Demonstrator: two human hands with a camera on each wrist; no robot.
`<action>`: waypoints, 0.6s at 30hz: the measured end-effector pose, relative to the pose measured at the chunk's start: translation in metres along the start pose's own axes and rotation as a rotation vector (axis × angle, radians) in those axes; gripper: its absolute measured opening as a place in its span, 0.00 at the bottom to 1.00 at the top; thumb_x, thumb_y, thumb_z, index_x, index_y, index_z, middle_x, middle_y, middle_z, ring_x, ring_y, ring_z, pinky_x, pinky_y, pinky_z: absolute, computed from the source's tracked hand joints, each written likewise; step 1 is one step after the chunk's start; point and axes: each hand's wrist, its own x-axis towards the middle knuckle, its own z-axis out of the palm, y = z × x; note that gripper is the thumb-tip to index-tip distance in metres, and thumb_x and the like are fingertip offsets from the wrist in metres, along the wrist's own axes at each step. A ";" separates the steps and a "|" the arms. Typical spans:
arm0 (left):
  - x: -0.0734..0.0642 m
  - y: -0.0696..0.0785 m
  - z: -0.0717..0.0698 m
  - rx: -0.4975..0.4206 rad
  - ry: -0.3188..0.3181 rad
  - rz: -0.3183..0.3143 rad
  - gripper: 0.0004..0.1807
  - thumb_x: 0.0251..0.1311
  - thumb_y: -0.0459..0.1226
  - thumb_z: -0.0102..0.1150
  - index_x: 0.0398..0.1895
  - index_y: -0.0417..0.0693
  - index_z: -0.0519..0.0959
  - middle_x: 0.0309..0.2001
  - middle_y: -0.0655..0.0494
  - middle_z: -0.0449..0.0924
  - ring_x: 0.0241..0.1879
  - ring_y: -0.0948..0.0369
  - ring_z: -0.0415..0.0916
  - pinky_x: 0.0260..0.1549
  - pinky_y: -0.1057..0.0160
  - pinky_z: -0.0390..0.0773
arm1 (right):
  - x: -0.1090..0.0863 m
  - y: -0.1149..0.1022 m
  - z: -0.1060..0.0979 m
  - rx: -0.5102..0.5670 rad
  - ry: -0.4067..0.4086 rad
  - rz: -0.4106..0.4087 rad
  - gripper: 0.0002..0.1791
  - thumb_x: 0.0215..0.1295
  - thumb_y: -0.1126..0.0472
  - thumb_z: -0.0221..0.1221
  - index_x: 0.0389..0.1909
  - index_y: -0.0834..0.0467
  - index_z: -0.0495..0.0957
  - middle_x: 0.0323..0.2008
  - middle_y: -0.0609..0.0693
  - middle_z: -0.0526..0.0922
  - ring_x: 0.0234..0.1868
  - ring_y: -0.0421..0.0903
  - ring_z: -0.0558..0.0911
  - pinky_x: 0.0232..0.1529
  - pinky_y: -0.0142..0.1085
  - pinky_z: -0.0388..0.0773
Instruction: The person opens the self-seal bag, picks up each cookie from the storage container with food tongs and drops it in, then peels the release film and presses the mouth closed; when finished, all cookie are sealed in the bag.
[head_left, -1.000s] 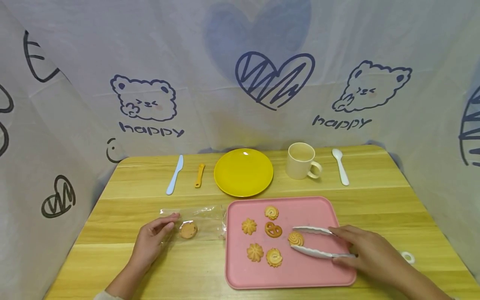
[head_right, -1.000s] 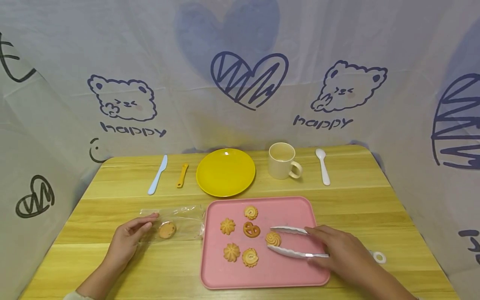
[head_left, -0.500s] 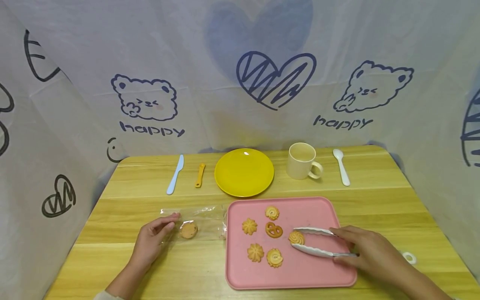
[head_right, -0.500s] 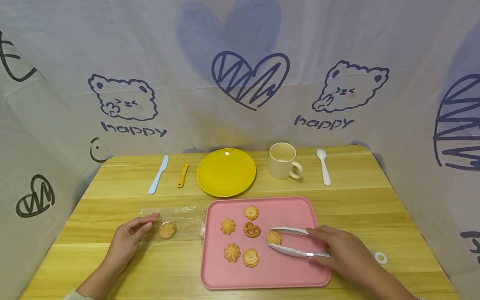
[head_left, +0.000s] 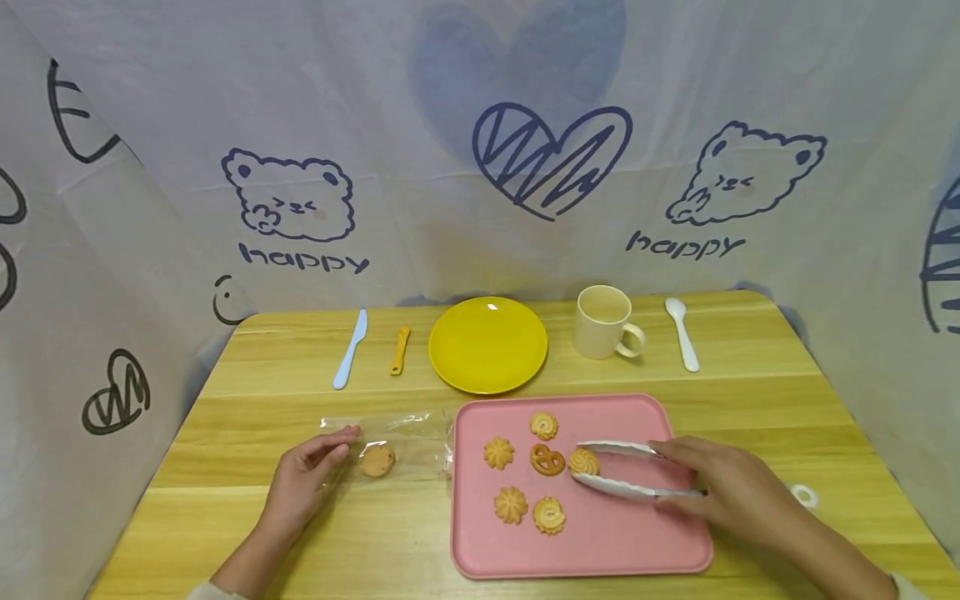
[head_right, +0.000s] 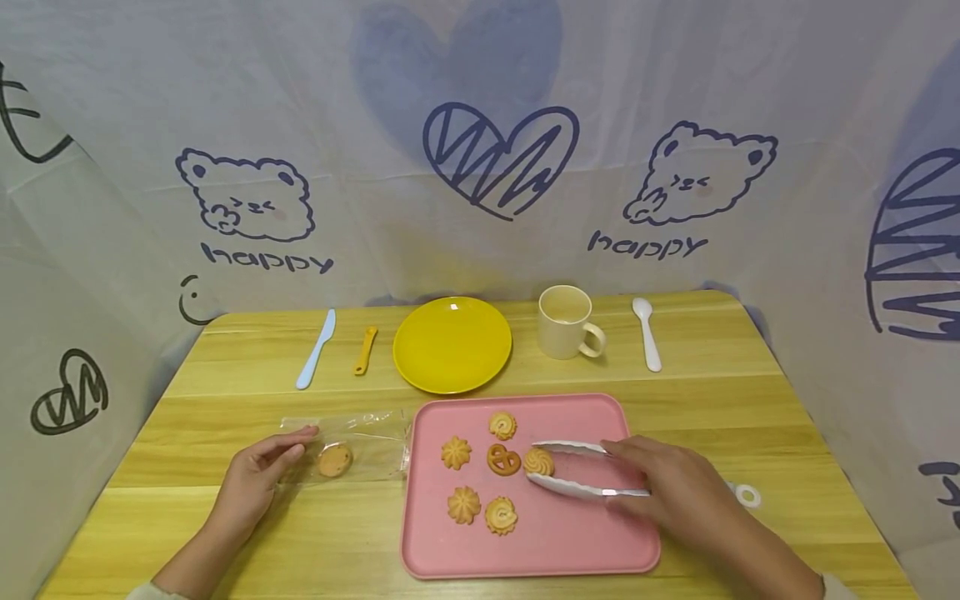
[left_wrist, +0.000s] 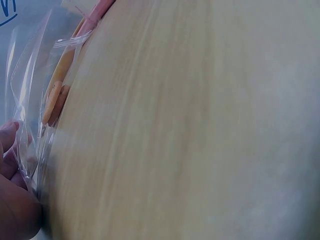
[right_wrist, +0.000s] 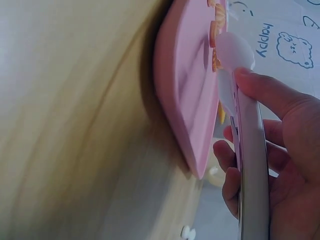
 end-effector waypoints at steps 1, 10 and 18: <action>0.000 0.000 0.000 0.000 0.000 0.000 0.13 0.72 0.29 0.59 0.53 0.28 0.81 0.60 0.48 0.84 0.60 0.75 0.77 0.61 0.75 0.76 | 0.002 -0.001 0.001 0.002 0.005 -0.008 0.35 0.53 0.39 0.76 0.60 0.50 0.84 0.51 0.43 0.86 0.35 0.32 0.75 0.35 0.36 0.80; 0.000 0.000 0.001 -0.008 -0.002 0.005 0.13 0.72 0.29 0.59 0.53 0.26 0.81 0.59 0.46 0.83 0.60 0.75 0.77 0.61 0.75 0.76 | 0.030 -0.016 0.010 0.063 0.003 -0.083 0.34 0.53 0.44 0.77 0.61 0.51 0.83 0.47 0.40 0.85 0.32 0.31 0.73 0.30 0.28 0.73; 0.000 -0.001 0.000 0.002 0.001 0.002 0.13 0.72 0.29 0.59 0.53 0.27 0.81 0.60 0.44 0.83 0.60 0.75 0.76 0.62 0.76 0.75 | 0.057 -0.033 0.020 0.113 -0.034 -0.100 0.35 0.56 0.44 0.76 0.64 0.50 0.81 0.51 0.41 0.86 0.34 0.35 0.76 0.32 0.30 0.75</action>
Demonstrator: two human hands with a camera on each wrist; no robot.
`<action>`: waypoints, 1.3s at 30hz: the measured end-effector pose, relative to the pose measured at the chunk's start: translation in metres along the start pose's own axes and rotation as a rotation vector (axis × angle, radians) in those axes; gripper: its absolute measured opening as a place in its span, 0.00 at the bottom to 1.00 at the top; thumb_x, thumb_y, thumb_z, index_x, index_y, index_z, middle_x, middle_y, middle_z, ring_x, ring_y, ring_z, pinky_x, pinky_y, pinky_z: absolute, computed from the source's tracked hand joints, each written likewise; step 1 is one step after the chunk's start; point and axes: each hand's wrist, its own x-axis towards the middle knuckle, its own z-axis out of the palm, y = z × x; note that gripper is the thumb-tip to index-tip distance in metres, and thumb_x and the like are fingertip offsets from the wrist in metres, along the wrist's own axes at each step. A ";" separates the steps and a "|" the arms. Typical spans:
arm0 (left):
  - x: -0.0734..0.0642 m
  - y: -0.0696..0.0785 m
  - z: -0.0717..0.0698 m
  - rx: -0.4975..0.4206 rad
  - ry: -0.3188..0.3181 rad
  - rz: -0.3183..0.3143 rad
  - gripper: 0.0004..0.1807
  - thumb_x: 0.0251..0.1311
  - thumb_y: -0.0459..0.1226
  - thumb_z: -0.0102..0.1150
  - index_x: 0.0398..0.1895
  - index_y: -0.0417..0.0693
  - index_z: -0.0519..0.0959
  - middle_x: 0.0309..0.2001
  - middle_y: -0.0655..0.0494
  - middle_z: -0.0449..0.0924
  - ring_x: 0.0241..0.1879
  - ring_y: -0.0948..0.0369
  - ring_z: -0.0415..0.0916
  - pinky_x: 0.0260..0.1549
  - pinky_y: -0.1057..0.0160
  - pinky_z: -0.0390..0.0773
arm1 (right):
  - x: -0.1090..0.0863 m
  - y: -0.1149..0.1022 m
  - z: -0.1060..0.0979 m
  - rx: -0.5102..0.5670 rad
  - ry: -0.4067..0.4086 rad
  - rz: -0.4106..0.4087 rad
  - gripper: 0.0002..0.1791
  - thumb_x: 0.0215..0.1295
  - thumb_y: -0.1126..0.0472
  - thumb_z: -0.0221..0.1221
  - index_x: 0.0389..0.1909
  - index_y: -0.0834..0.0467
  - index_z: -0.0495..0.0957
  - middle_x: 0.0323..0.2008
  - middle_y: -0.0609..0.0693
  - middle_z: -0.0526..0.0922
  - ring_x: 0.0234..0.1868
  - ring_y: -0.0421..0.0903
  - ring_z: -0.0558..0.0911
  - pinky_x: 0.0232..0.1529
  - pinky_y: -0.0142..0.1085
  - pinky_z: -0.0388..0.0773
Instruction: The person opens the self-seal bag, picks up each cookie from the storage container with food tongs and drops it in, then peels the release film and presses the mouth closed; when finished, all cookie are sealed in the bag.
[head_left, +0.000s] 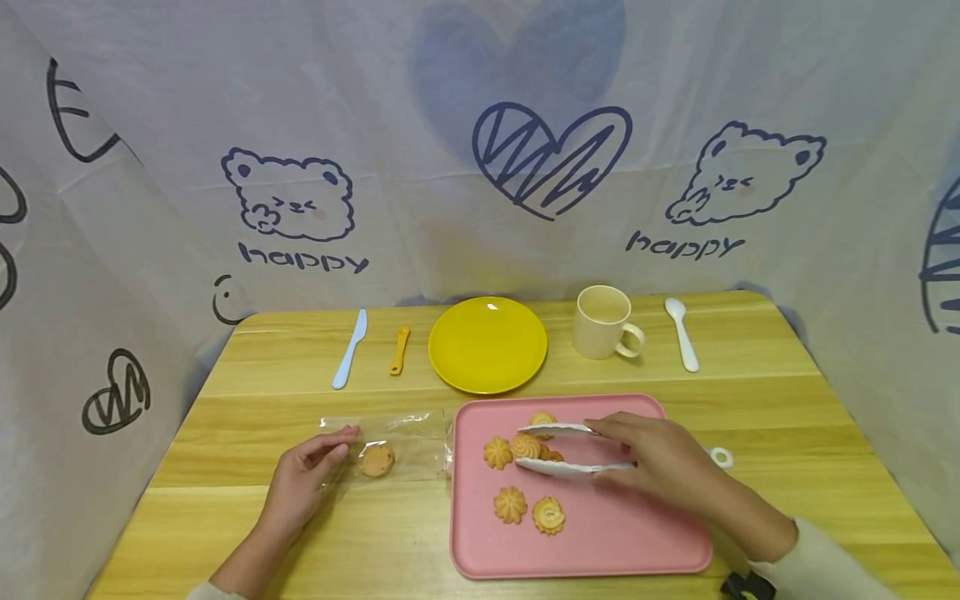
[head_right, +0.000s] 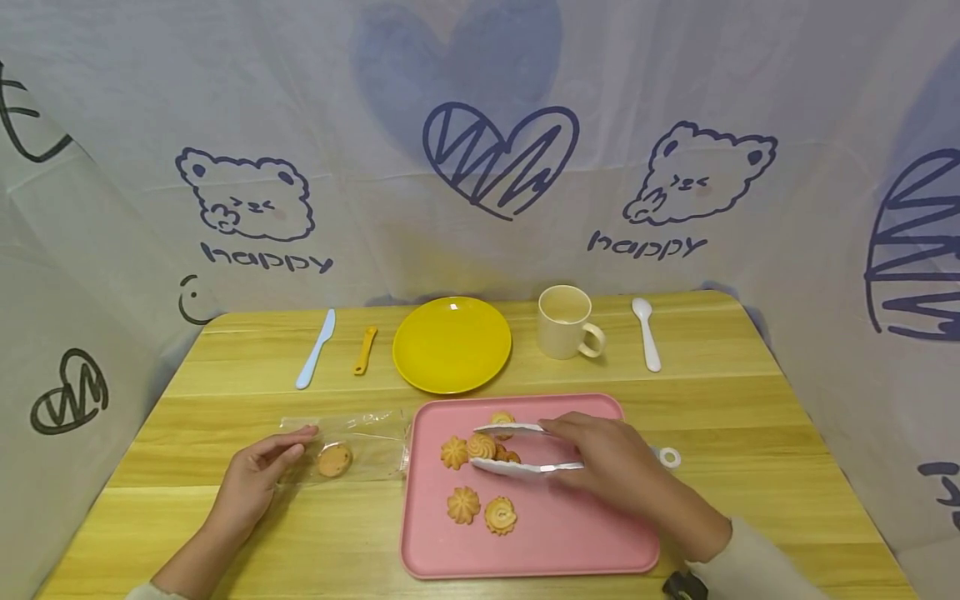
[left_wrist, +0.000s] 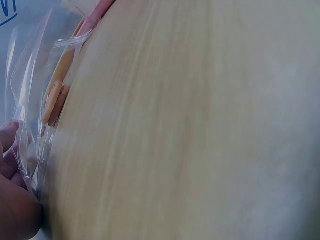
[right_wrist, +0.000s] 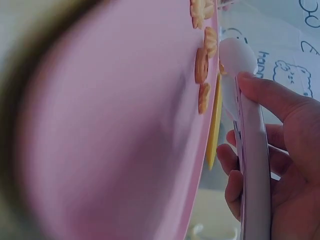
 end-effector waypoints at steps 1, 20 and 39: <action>0.000 0.000 0.000 -0.001 0.000 0.001 0.13 0.72 0.29 0.59 0.53 0.27 0.81 0.60 0.43 0.82 0.60 0.75 0.77 0.62 0.75 0.75 | 0.004 -0.002 0.001 0.001 -0.004 0.003 0.35 0.56 0.44 0.76 0.64 0.50 0.81 0.52 0.41 0.86 0.36 0.35 0.78 0.34 0.31 0.78; 0.000 0.002 0.000 -0.001 0.000 0.005 0.12 0.72 0.28 0.59 0.53 0.26 0.81 0.59 0.43 0.83 0.60 0.75 0.77 0.61 0.75 0.76 | 0.070 -0.048 0.022 0.004 -0.103 -0.072 0.37 0.61 0.42 0.72 0.69 0.50 0.77 0.66 0.48 0.81 0.63 0.49 0.81 0.61 0.50 0.83; -0.001 0.003 0.001 0.002 -0.001 -0.023 0.13 0.72 0.30 0.59 0.53 0.28 0.81 0.59 0.53 0.84 0.60 0.77 0.76 0.61 0.77 0.75 | 0.109 -0.080 0.046 0.005 -0.094 -0.202 0.36 0.60 0.43 0.73 0.68 0.50 0.78 0.63 0.46 0.82 0.55 0.45 0.84 0.50 0.45 0.85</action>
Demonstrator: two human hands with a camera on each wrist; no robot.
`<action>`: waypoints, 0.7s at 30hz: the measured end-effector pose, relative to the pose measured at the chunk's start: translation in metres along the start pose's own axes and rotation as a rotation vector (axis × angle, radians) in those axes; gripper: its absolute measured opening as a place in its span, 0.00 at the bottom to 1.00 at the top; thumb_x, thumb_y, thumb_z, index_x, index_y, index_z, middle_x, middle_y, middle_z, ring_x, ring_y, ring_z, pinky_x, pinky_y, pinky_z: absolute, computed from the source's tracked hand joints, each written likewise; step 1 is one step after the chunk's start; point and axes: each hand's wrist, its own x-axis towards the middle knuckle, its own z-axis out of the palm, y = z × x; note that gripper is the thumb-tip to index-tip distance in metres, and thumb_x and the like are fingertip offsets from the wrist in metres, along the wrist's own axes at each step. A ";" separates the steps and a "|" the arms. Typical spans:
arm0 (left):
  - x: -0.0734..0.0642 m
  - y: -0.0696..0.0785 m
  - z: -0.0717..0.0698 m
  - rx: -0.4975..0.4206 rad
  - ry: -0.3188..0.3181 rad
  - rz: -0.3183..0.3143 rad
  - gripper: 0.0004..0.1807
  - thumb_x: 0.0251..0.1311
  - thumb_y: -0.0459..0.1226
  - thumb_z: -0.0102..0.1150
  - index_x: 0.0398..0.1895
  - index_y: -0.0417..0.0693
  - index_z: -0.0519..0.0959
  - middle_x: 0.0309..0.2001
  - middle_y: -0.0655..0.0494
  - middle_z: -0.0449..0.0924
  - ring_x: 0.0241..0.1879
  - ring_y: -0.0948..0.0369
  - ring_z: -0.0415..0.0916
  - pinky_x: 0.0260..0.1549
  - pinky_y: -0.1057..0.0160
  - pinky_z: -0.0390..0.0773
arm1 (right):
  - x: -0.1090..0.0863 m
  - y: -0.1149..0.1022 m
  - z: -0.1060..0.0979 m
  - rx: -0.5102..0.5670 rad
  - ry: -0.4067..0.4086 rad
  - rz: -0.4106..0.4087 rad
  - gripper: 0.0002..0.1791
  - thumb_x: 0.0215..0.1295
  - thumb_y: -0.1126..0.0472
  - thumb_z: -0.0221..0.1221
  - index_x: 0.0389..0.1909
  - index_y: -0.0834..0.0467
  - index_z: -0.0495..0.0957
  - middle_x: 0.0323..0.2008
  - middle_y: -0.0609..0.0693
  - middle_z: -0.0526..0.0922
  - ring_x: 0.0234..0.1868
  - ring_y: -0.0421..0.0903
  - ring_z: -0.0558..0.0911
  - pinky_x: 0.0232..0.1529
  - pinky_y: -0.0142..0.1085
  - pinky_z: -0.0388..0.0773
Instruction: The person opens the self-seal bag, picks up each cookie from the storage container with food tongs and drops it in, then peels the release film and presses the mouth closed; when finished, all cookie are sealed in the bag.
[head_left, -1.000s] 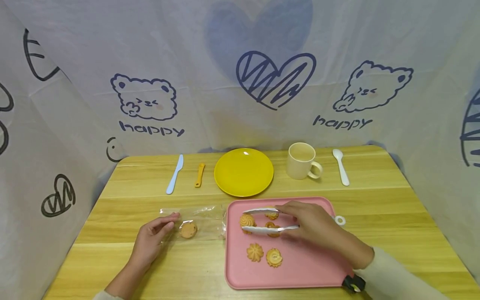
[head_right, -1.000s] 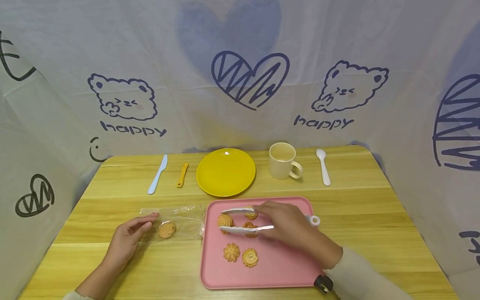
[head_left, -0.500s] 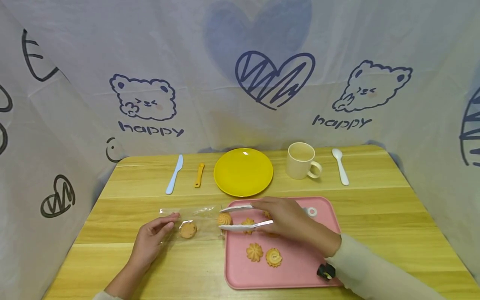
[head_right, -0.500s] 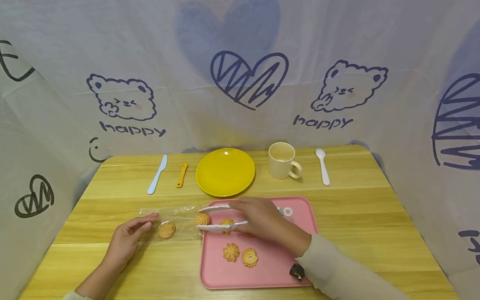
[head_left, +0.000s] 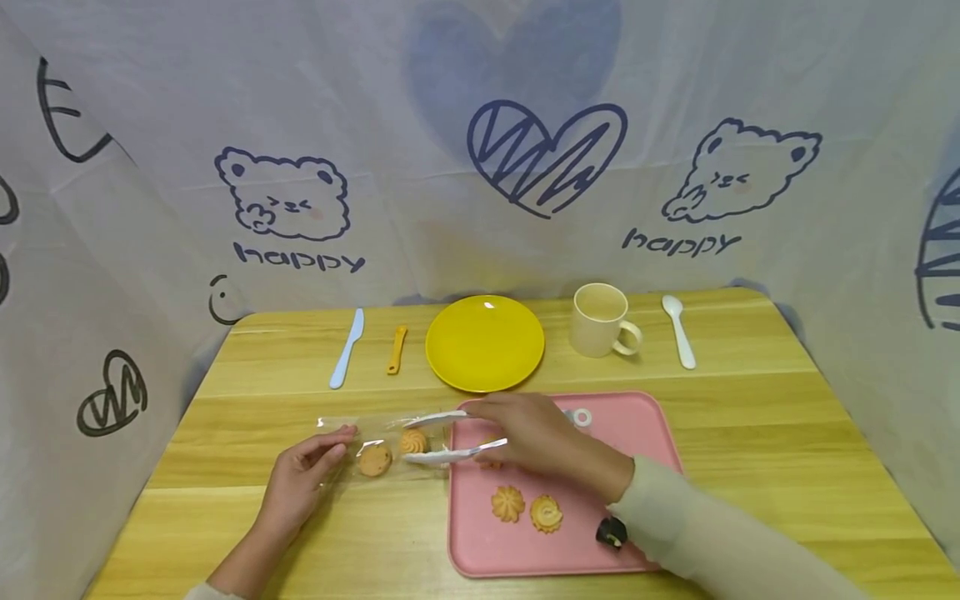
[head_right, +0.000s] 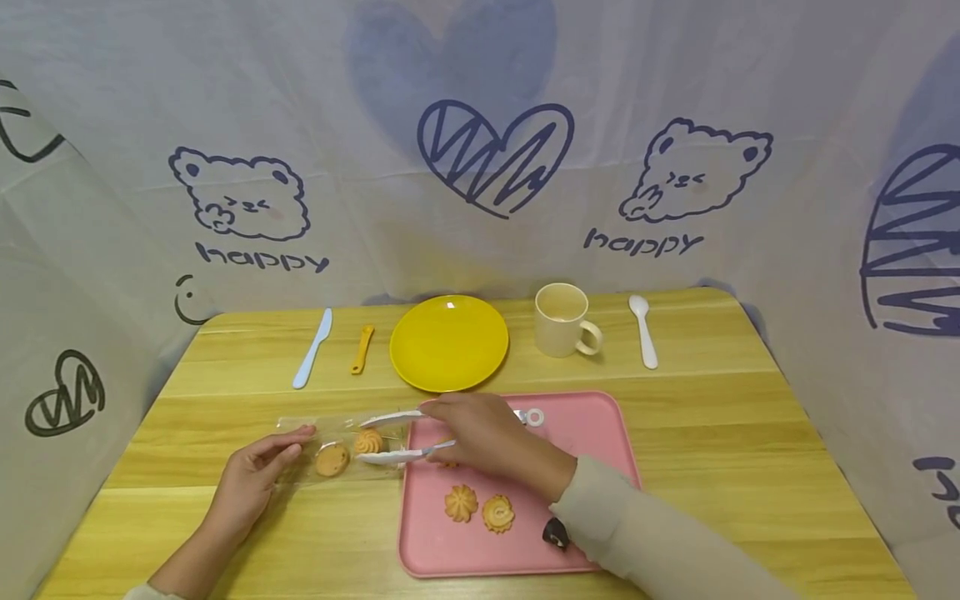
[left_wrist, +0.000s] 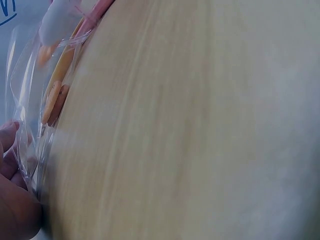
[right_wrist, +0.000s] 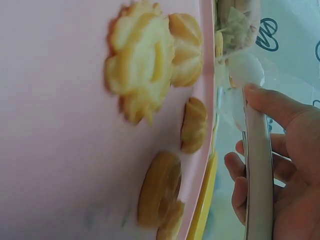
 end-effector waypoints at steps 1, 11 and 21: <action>0.000 0.000 0.000 0.002 0.000 -0.005 0.13 0.72 0.30 0.59 0.53 0.28 0.81 0.59 0.53 0.84 0.60 0.77 0.76 0.62 0.76 0.74 | 0.002 -0.002 0.001 -0.001 -0.002 -0.005 0.36 0.60 0.42 0.73 0.67 0.50 0.78 0.63 0.46 0.82 0.57 0.46 0.84 0.52 0.45 0.85; -0.001 0.000 -0.001 -0.003 -0.007 -0.014 0.14 0.72 0.30 0.59 0.54 0.28 0.81 0.59 0.54 0.84 0.60 0.78 0.76 0.62 0.77 0.74 | 0.025 -0.020 0.018 0.007 -0.035 -0.008 0.36 0.60 0.40 0.72 0.67 0.52 0.79 0.60 0.46 0.83 0.59 0.45 0.82 0.59 0.43 0.83; -0.002 0.003 0.001 -0.009 0.010 -0.003 0.14 0.72 0.30 0.60 0.53 0.27 0.81 0.58 0.51 0.84 0.59 0.77 0.77 0.61 0.78 0.74 | 0.037 -0.028 0.023 -0.015 -0.030 -0.005 0.39 0.58 0.39 0.73 0.68 0.53 0.78 0.58 0.46 0.84 0.52 0.43 0.84 0.51 0.38 0.84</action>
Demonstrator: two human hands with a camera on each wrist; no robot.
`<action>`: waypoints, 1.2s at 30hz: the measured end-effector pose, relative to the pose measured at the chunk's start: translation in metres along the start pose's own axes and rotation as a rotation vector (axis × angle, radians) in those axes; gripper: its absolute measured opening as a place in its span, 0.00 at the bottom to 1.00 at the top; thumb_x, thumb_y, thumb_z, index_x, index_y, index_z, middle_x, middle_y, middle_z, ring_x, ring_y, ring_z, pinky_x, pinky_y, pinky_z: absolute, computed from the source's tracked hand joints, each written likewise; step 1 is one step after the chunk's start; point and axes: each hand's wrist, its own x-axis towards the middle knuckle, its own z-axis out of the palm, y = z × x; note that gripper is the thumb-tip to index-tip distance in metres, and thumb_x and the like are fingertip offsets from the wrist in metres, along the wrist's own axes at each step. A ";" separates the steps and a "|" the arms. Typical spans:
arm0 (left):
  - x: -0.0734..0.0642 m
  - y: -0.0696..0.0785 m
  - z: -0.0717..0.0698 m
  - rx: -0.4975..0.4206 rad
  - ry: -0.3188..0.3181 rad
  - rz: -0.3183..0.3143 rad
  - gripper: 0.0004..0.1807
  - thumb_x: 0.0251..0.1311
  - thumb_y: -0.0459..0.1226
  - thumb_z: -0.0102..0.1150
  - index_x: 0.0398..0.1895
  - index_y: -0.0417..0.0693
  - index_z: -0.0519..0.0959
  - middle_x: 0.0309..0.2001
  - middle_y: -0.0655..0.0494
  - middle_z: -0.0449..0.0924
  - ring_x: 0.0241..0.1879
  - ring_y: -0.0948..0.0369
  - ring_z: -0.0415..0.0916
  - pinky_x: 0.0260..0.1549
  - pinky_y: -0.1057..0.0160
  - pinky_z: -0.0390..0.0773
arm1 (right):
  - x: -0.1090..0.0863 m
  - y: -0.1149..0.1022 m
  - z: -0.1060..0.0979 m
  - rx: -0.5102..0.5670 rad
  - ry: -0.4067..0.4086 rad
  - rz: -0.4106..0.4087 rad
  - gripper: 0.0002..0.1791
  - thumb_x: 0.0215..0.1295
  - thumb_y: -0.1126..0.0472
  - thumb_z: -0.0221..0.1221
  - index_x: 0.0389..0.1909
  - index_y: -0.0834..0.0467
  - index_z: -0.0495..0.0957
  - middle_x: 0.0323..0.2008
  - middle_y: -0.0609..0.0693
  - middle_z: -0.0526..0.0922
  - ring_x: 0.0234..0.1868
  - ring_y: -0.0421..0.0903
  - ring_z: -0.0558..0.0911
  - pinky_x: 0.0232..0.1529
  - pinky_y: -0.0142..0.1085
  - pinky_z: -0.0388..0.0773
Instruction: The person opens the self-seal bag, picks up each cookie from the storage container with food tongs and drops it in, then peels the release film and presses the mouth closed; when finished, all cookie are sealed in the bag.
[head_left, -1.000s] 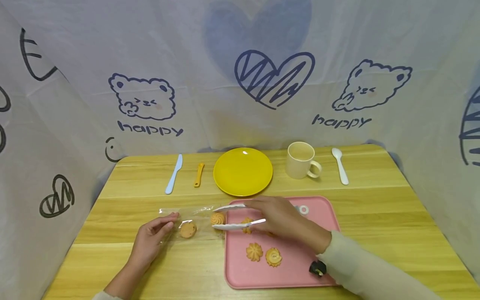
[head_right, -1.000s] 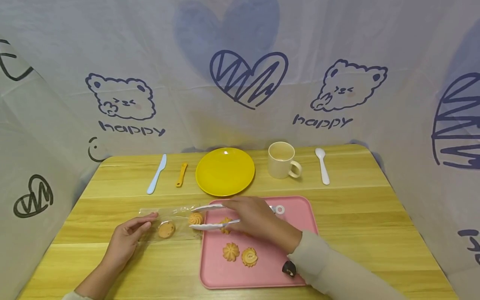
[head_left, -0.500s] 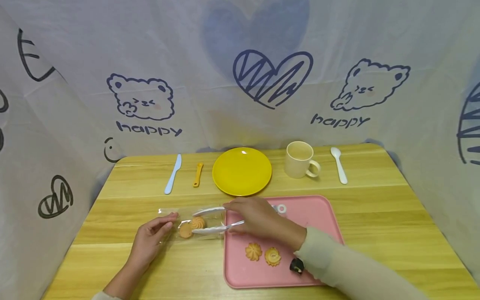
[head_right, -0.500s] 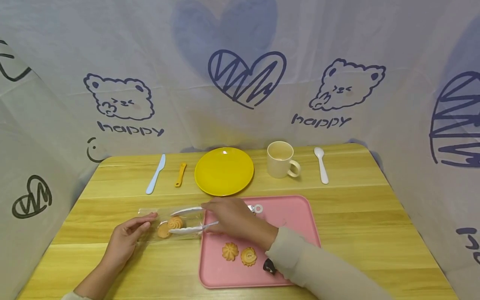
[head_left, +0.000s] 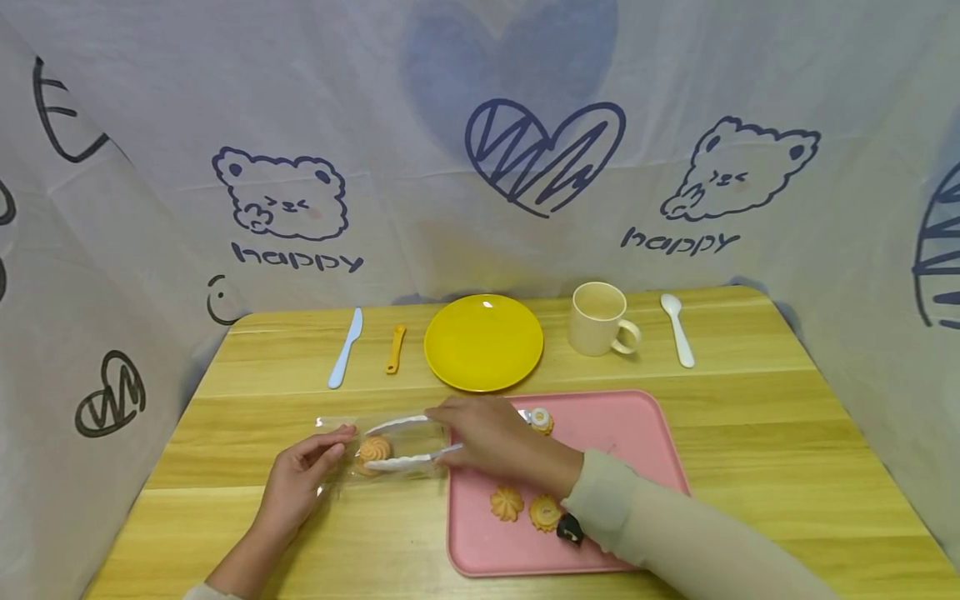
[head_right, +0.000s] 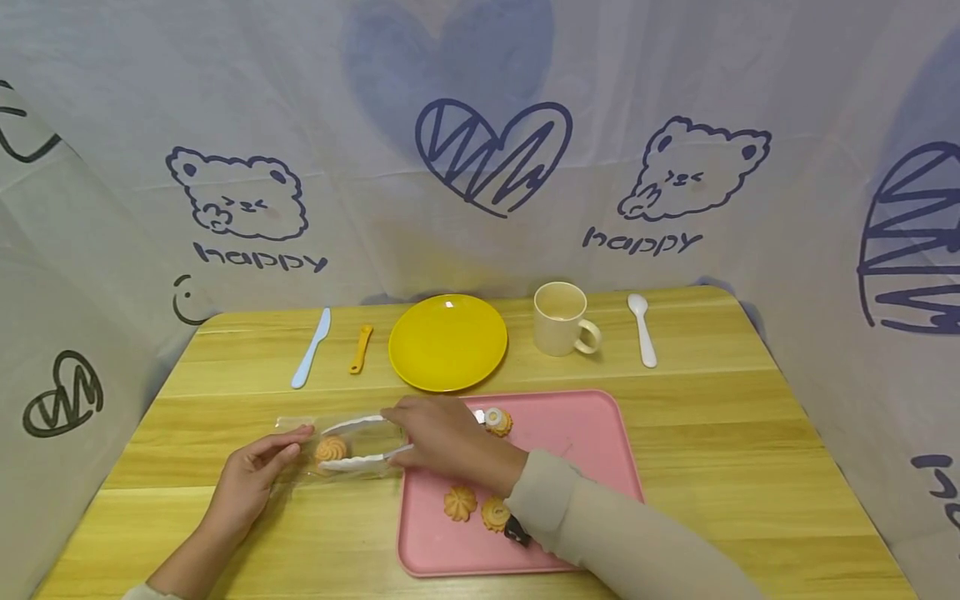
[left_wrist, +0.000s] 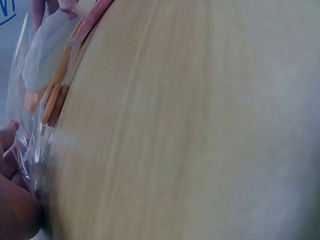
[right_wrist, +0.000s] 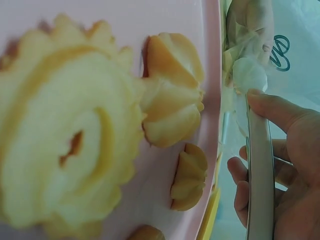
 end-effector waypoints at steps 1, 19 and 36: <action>0.000 0.000 0.000 0.001 0.000 -0.001 0.14 0.72 0.30 0.60 0.53 0.27 0.81 0.58 0.50 0.84 0.59 0.77 0.77 0.61 0.78 0.74 | 0.001 0.000 0.000 -0.004 -0.002 0.003 0.39 0.58 0.40 0.73 0.68 0.52 0.78 0.58 0.46 0.84 0.52 0.42 0.84 0.51 0.38 0.84; 0.000 0.000 -0.001 -0.010 -0.009 0.006 0.13 0.71 0.28 0.59 0.54 0.26 0.80 0.58 0.52 0.85 0.59 0.76 0.77 0.60 0.77 0.75 | 0.004 -0.004 -0.001 -0.012 -0.039 0.023 0.41 0.56 0.40 0.75 0.69 0.53 0.77 0.58 0.46 0.84 0.51 0.41 0.83 0.51 0.38 0.83; 0.001 0.000 0.000 -0.034 -0.005 0.008 0.13 0.71 0.28 0.59 0.53 0.24 0.80 0.56 0.53 0.86 0.59 0.76 0.77 0.60 0.76 0.76 | -0.028 0.016 -0.016 0.037 0.011 0.047 0.38 0.60 0.41 0.73 0.68 0.53 0.77 0.64 0.46 0.81 0.61 0.46 0.81 0.59 0.45 0.83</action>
